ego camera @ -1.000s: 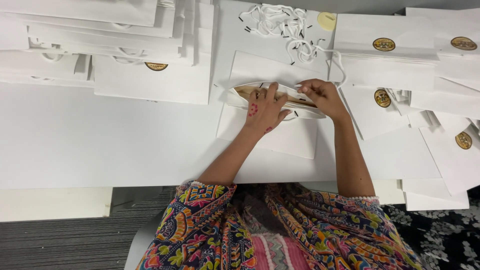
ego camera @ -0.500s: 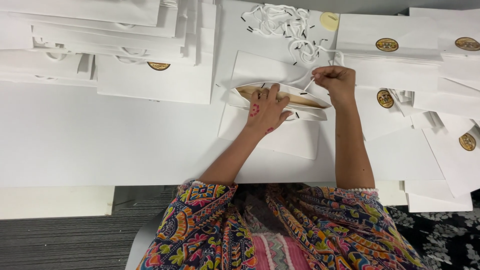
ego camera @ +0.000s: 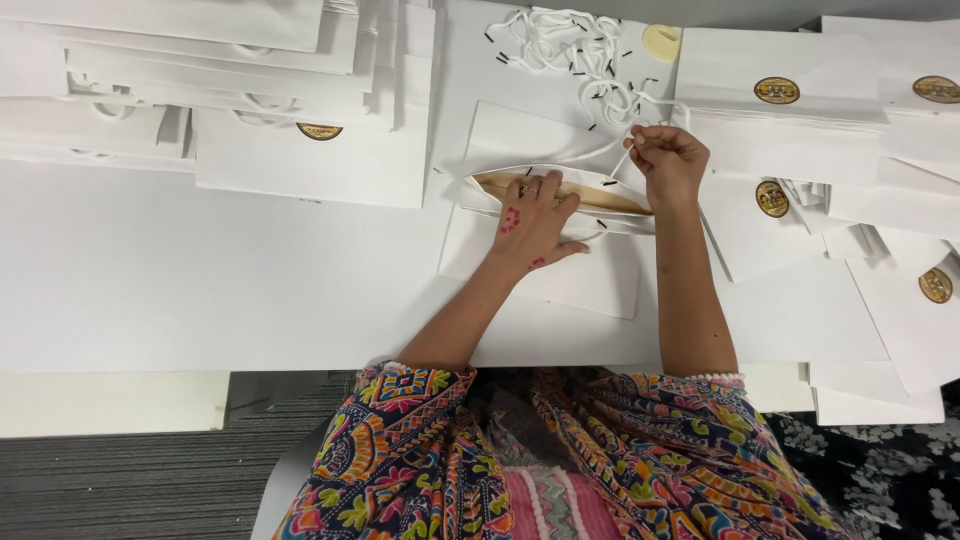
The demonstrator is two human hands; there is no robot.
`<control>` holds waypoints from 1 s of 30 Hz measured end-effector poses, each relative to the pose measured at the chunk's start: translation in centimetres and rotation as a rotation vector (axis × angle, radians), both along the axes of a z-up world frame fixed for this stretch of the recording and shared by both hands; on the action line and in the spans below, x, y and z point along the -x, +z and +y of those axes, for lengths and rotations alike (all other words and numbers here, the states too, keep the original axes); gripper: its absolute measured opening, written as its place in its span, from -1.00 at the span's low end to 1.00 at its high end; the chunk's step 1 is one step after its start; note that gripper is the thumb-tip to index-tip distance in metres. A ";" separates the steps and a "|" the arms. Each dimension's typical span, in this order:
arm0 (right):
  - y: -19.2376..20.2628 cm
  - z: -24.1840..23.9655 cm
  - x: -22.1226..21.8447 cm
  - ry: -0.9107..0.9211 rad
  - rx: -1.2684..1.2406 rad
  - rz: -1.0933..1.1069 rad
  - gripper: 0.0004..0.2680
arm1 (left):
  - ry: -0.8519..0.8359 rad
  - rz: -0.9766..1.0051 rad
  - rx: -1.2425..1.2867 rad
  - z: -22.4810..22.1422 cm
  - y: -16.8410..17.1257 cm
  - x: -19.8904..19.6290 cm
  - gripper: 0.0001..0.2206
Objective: Assembling handles onto white paper bags by threading ribbon through pre-drilled holes.
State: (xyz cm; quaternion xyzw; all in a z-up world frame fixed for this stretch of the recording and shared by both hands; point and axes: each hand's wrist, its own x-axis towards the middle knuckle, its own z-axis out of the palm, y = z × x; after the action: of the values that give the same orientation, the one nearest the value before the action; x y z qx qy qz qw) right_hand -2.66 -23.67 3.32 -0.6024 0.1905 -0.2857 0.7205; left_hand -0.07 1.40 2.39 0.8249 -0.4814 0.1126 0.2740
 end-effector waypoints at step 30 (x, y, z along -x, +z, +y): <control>-6.2 -4.3 1.9 -0.311 0.028 0.099 -0.73 | 0.624 0.169 0.369 2.4 -1.4 -3.8 -0.26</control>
State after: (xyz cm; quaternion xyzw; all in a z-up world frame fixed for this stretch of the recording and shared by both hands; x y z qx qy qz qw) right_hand -4.53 -27.95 -2.90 -0.5889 0.3127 -0.3663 0.6490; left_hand 3.75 3.81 1.03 0.8751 -0.1541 0.2070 0.4093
